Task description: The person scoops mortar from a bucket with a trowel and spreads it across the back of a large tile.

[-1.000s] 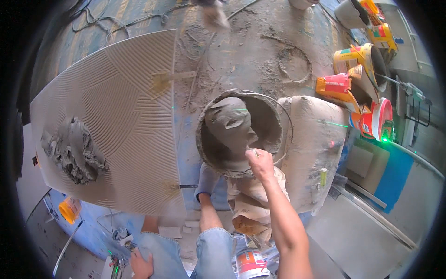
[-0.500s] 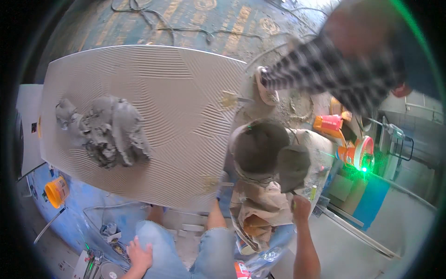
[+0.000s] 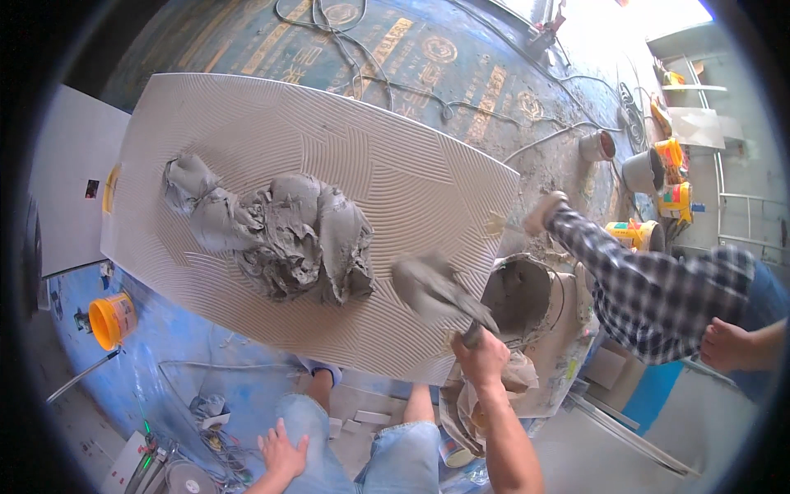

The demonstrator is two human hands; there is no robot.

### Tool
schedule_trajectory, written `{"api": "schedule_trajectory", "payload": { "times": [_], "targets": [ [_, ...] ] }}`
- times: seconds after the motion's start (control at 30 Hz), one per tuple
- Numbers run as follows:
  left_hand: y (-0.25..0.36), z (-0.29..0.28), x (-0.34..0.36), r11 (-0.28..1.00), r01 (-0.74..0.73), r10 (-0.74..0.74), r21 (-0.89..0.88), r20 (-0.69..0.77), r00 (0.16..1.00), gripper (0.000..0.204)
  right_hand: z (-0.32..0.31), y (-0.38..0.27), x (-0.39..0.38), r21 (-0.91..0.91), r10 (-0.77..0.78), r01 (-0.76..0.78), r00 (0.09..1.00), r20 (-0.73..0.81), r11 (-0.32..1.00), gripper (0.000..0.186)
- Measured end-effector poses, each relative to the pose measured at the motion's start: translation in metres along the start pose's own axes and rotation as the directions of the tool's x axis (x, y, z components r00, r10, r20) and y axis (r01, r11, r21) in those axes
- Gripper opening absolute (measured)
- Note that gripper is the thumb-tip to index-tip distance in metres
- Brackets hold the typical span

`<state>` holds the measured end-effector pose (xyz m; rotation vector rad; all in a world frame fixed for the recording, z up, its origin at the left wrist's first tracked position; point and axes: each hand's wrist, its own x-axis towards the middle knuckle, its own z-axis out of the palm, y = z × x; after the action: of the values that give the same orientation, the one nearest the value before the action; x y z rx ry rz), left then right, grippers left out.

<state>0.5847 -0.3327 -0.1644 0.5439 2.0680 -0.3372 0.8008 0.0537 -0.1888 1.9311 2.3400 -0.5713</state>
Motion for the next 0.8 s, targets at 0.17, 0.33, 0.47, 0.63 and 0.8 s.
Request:
{"api": "schedule_trajectory", "payload": {
  "times": [0.17, 0.33, 0.47, 0.63, 0.8],
  "targets": [
    [0.002, 0.005, -0.006, 1.000, 0.015, -0.014, -0.027, 0.030, 0.999, 0.082, -0.011, -0.011, -0.017, 0.164, -0.037, 0.046, 0.998, -0.056, 0.985, 0.025],
    [0.017, 0.014, -0.013, 0.998, 0.049, -0.048, -0.029, 0.035, 0.998, 0.082, -0.051, 0.069, -0.016, 0.274, 0.172, -0.138, 0.980, -0.102, 0.952, 0.029],
    [0.043, 0.028, -0.027, 0.997, 0.072, -0.072, 0.000, 0.051, 0.996, 0.081, -0.051, 0.193, 0.025, -0.375, 0.245, -0.254, 0.967, -0.074, 0.891, 0.045],
    [0.053, 0.075, -0.035, 0.999, -0.016, 0.018, 0.048, -0.025, 1.000, 0.072, 0.001, 0.292, 0.114, -0.696, 0.273, -0.003, 0.921, 0.278, 0.718, 0.036],
    [0.111, 0.079, -0.044, 0.979, 0.176, -0.185, 0.103, 0.091, 0.978, 0.070, 0.069, 0.303, 0.135, -0.547, 0.321, -0.015, 0.824, 0.468, 0.837, 0.046]
  ]
}}
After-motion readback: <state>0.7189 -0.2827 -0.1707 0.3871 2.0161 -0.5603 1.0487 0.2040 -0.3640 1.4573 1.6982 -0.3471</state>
